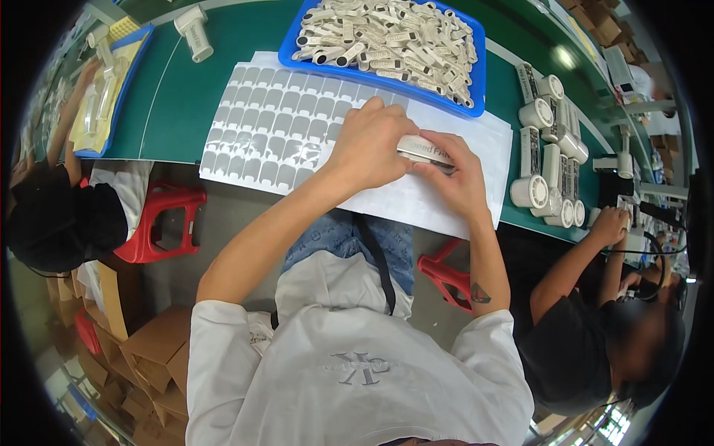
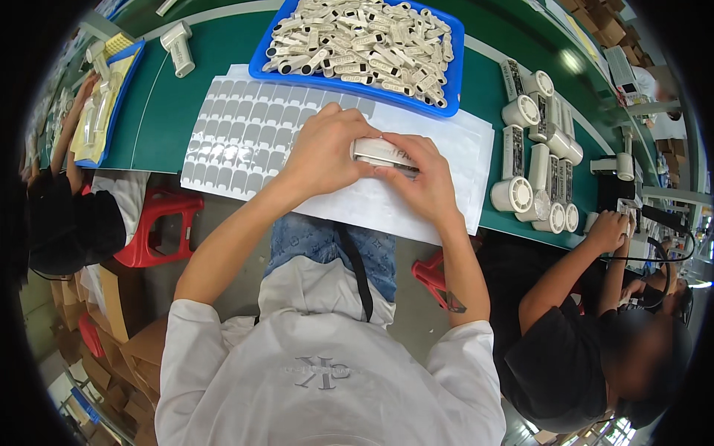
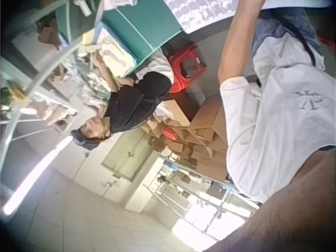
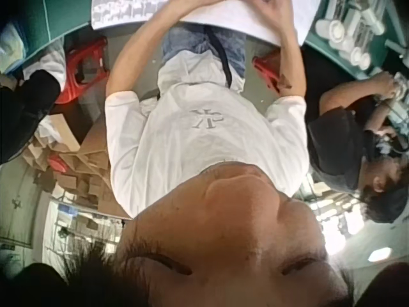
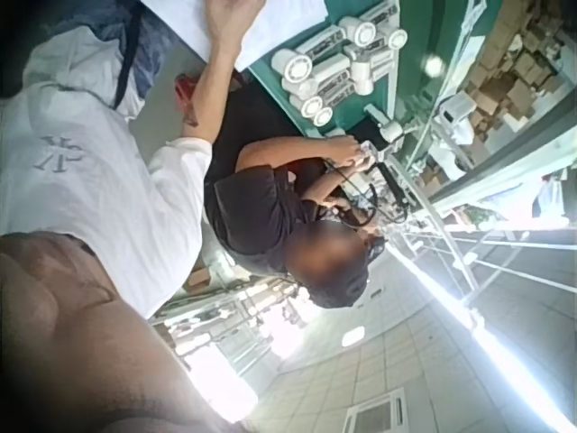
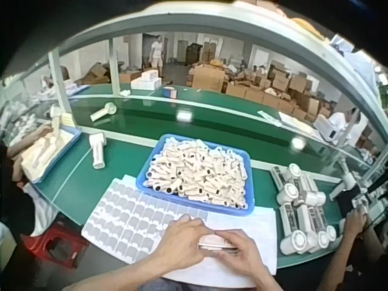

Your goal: The person scoops small white plastic components from a large bag into a blue tray while sitting on the floor. They then move to a green assembly table and insert these components into cylindrical white devices, placing the finished units on the table.

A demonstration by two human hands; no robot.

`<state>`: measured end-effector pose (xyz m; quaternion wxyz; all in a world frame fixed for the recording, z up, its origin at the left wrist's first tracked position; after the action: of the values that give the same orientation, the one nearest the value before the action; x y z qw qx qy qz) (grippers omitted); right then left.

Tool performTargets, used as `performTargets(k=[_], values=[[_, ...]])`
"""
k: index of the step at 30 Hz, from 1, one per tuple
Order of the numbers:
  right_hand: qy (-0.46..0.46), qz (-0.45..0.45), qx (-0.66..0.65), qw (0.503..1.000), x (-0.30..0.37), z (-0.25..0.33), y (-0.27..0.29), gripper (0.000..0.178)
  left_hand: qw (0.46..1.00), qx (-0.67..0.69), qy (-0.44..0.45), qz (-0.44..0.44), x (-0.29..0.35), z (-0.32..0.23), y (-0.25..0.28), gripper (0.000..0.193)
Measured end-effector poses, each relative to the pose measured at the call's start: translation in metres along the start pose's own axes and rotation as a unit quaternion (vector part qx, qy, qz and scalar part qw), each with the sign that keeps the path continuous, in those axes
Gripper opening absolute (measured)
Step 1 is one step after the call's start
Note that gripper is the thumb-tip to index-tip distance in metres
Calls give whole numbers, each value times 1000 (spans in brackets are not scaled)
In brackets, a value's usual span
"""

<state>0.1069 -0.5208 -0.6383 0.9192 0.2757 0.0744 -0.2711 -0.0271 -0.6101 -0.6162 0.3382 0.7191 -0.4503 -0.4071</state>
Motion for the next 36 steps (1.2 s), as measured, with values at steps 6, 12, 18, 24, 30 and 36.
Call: performTargets(k=[6,12,18,24,30,36], values=[[-39,14,-109,993,-5,-6,2,55,1000,2,0,27,-3,7,2,42],[-2,-129,-241,962,11,15,24,84,972,223,29,-60,5,15,39,41],[53,-25,-163,985,-8,55,13,56,857,489,40,-159,30,8,49,46],[-10,57,60,997,-39,53,-36,28,765,495,100,-399,100,72,68,48],[-31,75,88,993,-60,49,-77,27,792,515,126,-302,113,96,76,39],[-49,39,84,994,-61,44,-104,26,778,558,118,-261,99,79,70,25]])
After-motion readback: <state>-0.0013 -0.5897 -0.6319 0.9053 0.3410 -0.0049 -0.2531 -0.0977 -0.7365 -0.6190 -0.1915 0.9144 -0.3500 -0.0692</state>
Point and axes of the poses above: each hand's wrist, its own x-axis away from the middle knuckle, its own y-axis out of the back of the hand, z = x × y, the point moved 5 cm from there along -x, towards the middle knuckle, and after that the axes turned 9 degrees about -x, right-handed, at the moved point
